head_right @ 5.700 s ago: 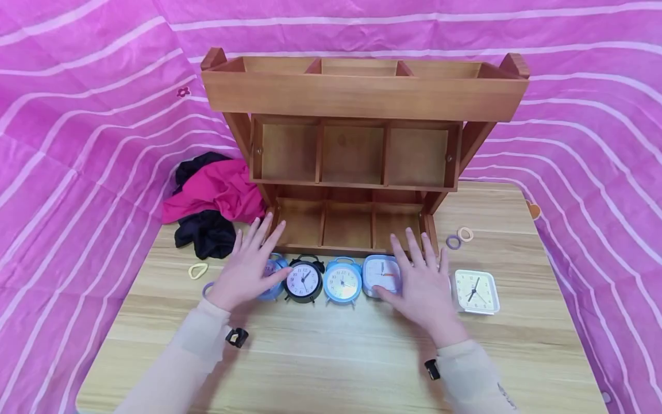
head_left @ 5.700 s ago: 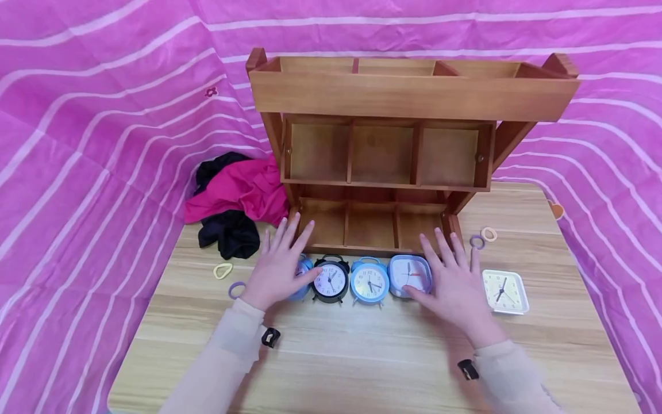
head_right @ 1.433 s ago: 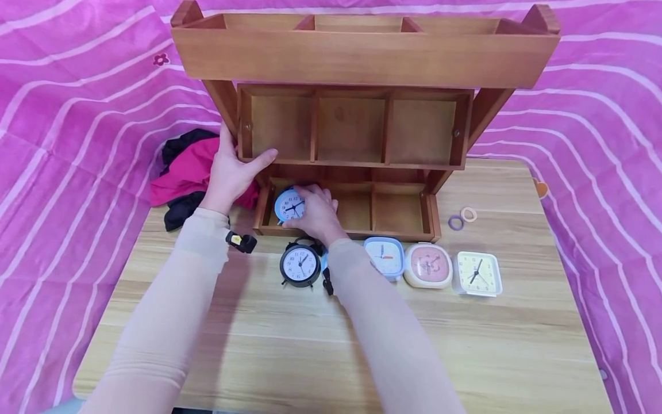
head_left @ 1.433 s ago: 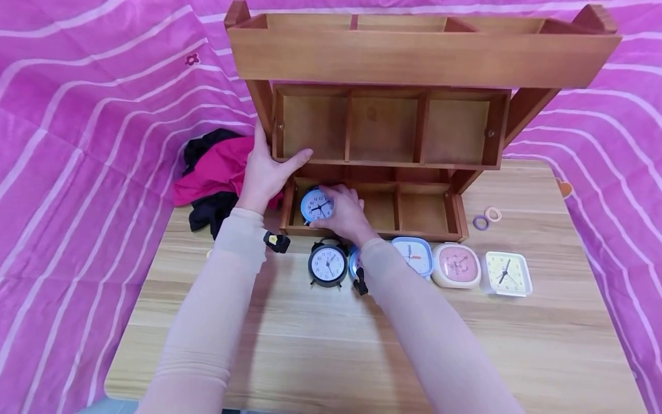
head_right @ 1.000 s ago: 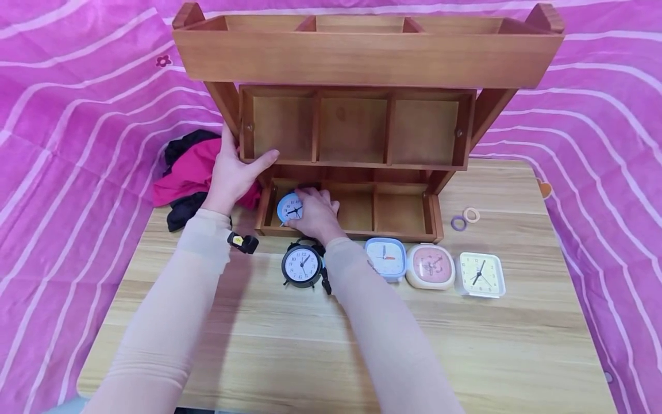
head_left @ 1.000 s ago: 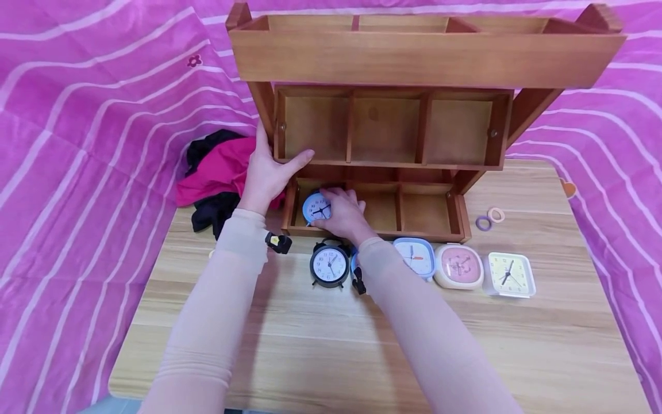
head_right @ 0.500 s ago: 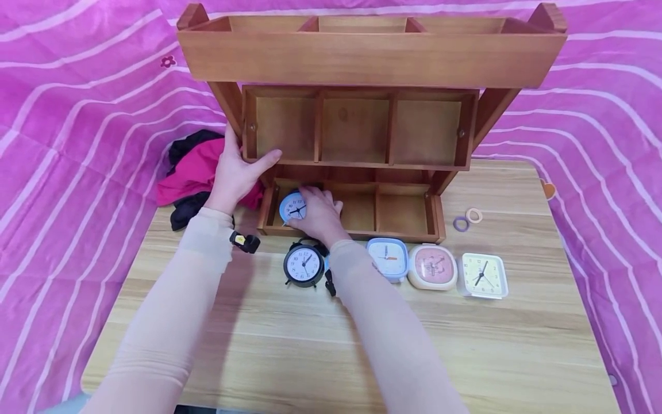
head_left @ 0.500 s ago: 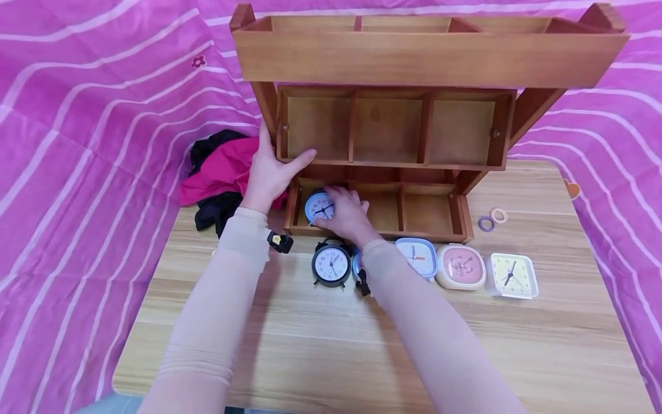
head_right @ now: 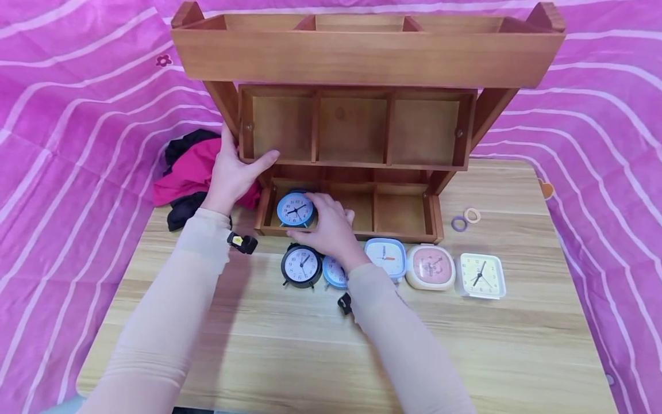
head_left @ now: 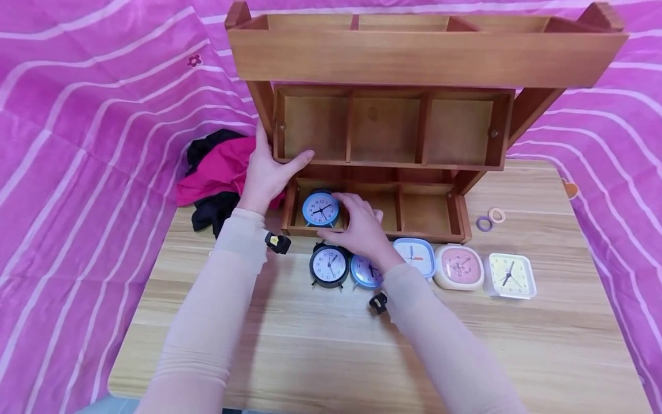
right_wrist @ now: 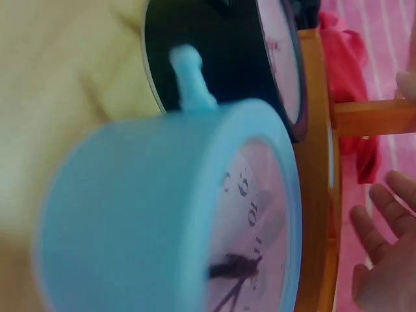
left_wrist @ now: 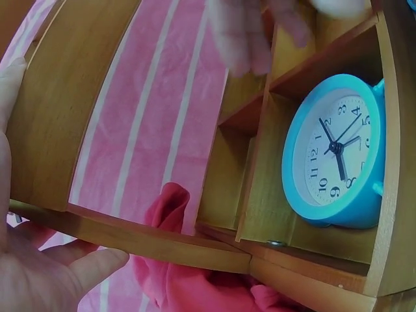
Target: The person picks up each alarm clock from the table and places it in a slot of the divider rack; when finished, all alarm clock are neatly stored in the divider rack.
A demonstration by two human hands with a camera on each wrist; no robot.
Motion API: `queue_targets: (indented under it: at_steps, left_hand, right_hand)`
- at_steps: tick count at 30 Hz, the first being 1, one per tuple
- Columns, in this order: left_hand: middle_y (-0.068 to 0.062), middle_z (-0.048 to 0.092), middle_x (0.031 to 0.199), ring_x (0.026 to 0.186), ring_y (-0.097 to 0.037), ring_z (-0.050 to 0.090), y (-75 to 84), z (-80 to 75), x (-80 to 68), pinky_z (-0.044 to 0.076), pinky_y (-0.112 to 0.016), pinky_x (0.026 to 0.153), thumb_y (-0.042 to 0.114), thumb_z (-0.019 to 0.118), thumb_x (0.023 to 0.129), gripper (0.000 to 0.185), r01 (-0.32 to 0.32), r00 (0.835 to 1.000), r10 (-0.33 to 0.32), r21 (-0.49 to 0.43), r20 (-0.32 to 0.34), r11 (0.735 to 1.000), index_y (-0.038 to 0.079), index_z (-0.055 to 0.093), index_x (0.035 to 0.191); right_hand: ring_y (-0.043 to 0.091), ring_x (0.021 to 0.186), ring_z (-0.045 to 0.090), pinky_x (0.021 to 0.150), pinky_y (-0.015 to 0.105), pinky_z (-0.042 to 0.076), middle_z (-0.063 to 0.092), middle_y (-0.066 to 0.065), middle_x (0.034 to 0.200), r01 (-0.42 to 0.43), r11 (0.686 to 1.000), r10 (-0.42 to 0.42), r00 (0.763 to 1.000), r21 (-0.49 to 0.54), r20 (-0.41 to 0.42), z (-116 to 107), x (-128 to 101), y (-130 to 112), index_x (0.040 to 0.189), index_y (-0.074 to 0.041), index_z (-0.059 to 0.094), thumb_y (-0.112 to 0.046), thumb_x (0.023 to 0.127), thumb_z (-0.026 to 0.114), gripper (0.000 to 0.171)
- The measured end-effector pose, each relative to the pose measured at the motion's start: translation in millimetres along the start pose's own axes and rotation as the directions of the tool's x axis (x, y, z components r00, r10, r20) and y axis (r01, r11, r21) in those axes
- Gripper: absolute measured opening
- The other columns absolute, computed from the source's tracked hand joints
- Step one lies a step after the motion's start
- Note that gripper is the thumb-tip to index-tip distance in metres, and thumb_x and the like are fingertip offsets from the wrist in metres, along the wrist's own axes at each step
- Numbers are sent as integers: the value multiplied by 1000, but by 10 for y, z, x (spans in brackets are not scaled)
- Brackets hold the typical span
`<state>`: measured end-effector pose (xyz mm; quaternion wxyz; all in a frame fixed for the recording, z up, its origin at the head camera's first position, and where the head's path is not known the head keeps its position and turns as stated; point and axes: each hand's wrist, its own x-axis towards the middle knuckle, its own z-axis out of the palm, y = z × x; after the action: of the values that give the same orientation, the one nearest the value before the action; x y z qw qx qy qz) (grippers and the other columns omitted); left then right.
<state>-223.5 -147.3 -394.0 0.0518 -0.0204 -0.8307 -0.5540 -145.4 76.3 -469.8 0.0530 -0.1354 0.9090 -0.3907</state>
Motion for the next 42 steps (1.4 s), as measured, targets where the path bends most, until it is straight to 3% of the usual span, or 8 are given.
queue_targets:
  at_steps: [6,15,24,32,42]
  left_hand:
    - [9,42,161,145,-14,46,-11,34,12,42,-43,118,49,86,83,109,11,1000,-11,4,1,1000,44,12,163]
    - [10,41,161,146,-14,44,-82,67,24,42,-45,118,53,85,83,109,26,1000,-26,8,15,1000,46,11,163]
    - [9,42,161,145,-16,46,-123,96,72,42,-45,118,52,86,83,108,24,1000,-24,3,12,1000,47,12,162]
    - [9,41,161,147,-17,44,-140,65,55,43,-48,117,54,85,83,107,36,999,-36,8,18,999,49,12,162]
    - [9,40,162,146,-17,45,-201,60,35,43,-47,117,55,84,83,109,-1,1000,1,5,9,1000,47,10,163]
  right_hand:
    - [29,142,43,107,62,26,48,3,157,-4,999,4,1000,-38,3,17,-330,40,155,-20,49,-58,79,85,92]
    - [28,133,52,96,54,35,54,2,150,-4,975,11,1000,-221,26,343,-679,51,149,-23,57,-65,73,86,92]
    - [27,129,51,92,52,36,58,2,147,-10,957,21,999,-291,35,478,-686,137,148,-19,57,-66,73,86,93]
    - [28,130,51,95,53,34,59,4,144,-15,968,27,999,-249,45,526,-674,143,147,-20,58,-62,73,88,91]
    - [24,126,52,94,50,34,60,2,138,-2,977,8,1000,-214,26,559,-697,168,147,-18,58,-60,74,87,90]
